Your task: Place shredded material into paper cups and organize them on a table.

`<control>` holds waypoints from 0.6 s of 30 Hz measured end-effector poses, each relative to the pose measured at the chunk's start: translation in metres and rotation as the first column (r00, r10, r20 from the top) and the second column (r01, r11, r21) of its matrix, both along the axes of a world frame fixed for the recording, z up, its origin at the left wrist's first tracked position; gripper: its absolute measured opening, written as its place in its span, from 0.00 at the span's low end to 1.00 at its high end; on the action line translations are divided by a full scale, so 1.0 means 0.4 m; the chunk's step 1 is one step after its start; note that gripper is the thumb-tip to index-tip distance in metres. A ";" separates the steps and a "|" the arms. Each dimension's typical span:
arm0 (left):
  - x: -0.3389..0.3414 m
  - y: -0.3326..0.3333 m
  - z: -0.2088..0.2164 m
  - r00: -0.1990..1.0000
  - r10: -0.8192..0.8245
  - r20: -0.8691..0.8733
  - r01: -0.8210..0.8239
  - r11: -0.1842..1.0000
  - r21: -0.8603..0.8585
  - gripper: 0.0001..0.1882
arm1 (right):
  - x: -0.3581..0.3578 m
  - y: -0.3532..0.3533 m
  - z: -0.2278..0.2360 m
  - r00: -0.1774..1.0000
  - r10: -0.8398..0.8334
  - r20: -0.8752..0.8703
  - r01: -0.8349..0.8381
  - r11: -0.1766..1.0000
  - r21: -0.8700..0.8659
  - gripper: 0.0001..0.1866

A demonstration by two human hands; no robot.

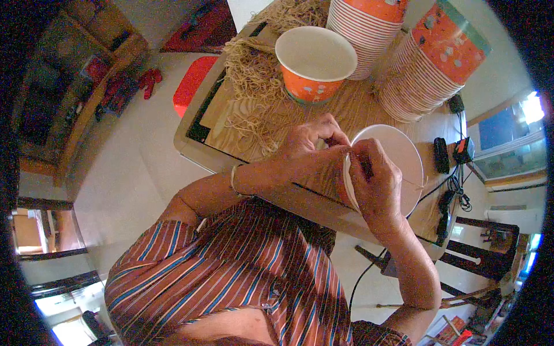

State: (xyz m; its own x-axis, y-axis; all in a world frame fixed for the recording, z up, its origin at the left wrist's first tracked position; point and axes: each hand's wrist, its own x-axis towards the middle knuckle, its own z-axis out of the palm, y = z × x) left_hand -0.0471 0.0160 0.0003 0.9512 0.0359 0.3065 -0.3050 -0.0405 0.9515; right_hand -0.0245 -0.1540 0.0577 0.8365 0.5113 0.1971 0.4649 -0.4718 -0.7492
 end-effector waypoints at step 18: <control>0.040 0.062 0.013 0.920 -0.259 0.294 0.152 0.927 0.343 0.10 | 0.003 0.002 -0.002 0.990 -0.004 0.139 0.012 0.998 -0.055 0.04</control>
